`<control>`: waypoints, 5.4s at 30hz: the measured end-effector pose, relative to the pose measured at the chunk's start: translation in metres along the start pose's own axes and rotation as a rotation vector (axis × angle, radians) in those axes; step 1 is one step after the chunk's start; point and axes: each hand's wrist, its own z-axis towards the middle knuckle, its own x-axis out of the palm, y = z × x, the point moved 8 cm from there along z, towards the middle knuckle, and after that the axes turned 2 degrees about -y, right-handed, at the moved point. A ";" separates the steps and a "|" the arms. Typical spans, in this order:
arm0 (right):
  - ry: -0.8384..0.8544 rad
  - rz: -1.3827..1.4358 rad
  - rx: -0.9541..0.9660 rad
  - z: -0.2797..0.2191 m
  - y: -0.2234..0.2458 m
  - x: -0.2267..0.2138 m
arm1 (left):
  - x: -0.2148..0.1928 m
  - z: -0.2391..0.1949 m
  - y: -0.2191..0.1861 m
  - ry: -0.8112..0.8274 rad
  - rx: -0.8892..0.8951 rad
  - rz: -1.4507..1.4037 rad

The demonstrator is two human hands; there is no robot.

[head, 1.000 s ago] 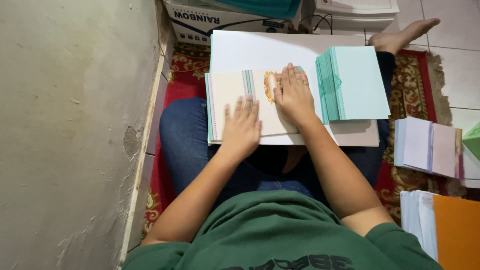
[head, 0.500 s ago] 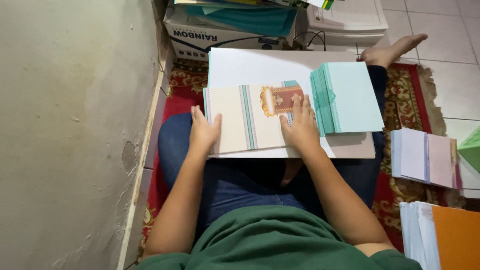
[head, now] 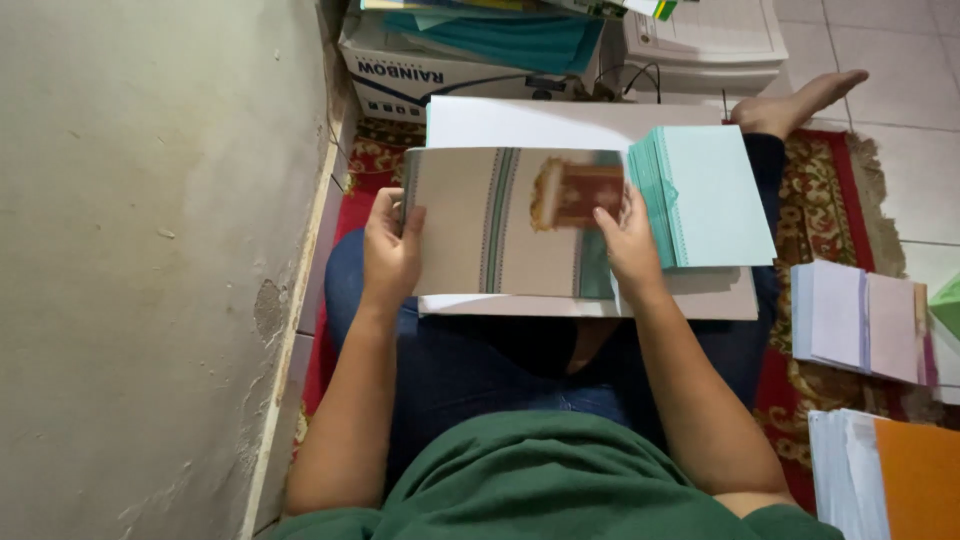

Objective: Folding printed brochures and stacking them on a small table while sitting on the floor.

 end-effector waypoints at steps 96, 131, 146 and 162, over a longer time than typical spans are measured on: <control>0.009 -0.245 0.053 -0.049 0.004 -0.015 | 0.105 -0.043 0.043 0.296 0.442 0.885; 0.121 -0.454 0.137 -0.047 0.029 0.002 | 0.100 -0.039 0.046 0.365 0.306 0.970; 0.080 -1.325 -0.246 -0.049 0.003 -0.022 | 0.100 -0.038 0.050 0.364 0.290 0.978; 0.340 -1.029 -0.180 -0.024 0.005 0.058 | 0.102 -0.037 0.049 0.378 0.308 0.989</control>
